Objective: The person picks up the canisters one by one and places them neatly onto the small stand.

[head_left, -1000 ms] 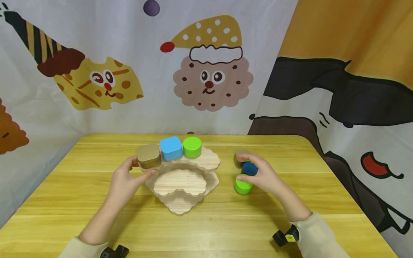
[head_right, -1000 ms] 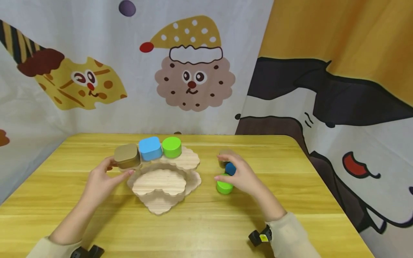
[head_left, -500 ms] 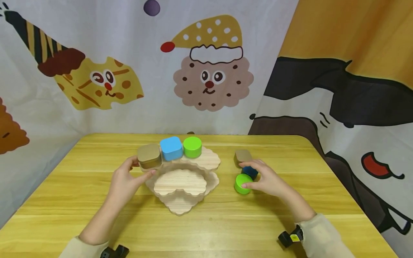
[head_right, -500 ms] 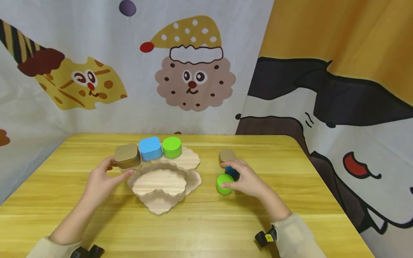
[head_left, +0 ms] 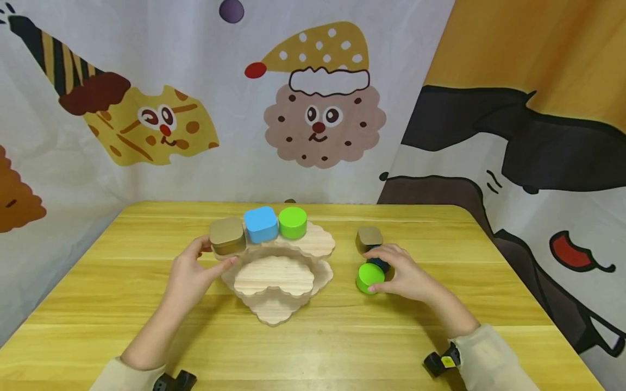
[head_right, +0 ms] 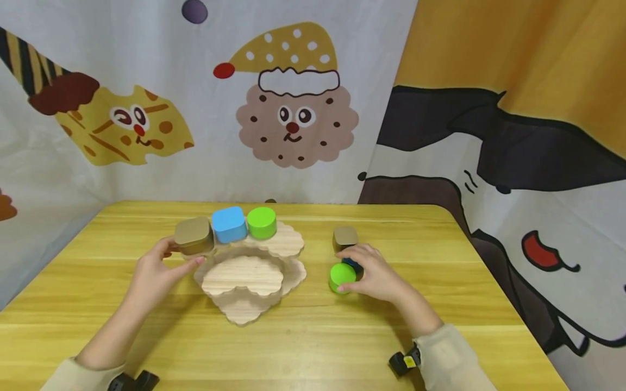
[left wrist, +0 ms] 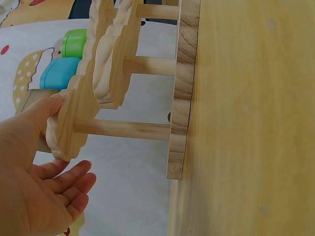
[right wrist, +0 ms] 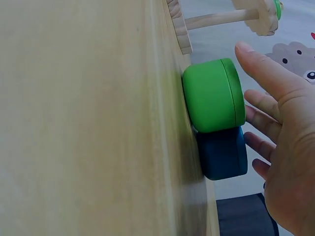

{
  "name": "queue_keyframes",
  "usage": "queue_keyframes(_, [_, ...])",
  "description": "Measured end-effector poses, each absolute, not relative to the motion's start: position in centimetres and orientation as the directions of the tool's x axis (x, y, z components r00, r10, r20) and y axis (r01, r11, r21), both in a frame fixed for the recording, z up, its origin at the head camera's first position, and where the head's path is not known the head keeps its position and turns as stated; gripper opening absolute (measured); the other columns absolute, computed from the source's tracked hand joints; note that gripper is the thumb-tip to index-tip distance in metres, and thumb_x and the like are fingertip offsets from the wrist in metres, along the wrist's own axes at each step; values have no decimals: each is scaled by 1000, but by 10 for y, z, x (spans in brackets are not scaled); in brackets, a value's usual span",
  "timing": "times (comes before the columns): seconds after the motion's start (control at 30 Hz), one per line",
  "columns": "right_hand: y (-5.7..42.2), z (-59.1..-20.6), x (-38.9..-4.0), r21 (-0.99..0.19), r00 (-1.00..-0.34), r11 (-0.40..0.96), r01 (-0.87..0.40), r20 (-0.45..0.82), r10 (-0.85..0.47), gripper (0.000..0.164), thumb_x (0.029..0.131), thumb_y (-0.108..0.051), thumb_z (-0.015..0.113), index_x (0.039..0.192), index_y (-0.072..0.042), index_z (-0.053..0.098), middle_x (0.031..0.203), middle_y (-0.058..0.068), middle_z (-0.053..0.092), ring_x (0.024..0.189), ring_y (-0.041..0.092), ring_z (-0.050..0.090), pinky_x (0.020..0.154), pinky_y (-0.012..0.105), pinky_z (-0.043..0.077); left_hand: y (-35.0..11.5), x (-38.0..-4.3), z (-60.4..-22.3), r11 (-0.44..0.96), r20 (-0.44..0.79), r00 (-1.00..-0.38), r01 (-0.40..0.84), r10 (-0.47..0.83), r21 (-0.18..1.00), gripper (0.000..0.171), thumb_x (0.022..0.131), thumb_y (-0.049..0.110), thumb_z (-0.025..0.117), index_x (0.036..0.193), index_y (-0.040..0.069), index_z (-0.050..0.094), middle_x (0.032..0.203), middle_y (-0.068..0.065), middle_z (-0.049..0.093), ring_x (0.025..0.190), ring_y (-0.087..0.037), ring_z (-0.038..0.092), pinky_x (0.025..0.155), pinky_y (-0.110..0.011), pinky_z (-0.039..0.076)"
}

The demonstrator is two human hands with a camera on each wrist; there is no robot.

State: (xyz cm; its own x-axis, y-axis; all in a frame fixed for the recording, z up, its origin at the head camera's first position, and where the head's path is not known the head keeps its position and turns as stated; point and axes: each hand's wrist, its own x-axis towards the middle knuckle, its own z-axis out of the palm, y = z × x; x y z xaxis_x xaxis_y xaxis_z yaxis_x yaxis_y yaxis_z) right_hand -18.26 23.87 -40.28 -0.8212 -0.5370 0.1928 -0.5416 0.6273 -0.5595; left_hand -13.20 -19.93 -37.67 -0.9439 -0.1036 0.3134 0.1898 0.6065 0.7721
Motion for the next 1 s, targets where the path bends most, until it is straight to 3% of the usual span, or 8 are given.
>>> queue_keyframes(0.33, [239,-407,-183,-532,-800,620,-578,215,-561,66,68,-35,88,124,-13,62,127,1,56,122,29,41,100,59,22,-198,-131,-375,610,297,-949,174,-106,773,65,80,33,80,126,-5,53,112,-21,59,107,-38,52,88,-56,39])
queue_keyframes(1.0, [235,-408,-182,-503,-774,603,-619,259,-578,59,69,-35,87,119,-11,66,119,-3,59,118,27,45,99,56,26,-198,-132,-376,613,299,-949,176,-103,770,65,80,32,80,126,-5,53,112,-20,58,107,-39,52,89,-57,39])
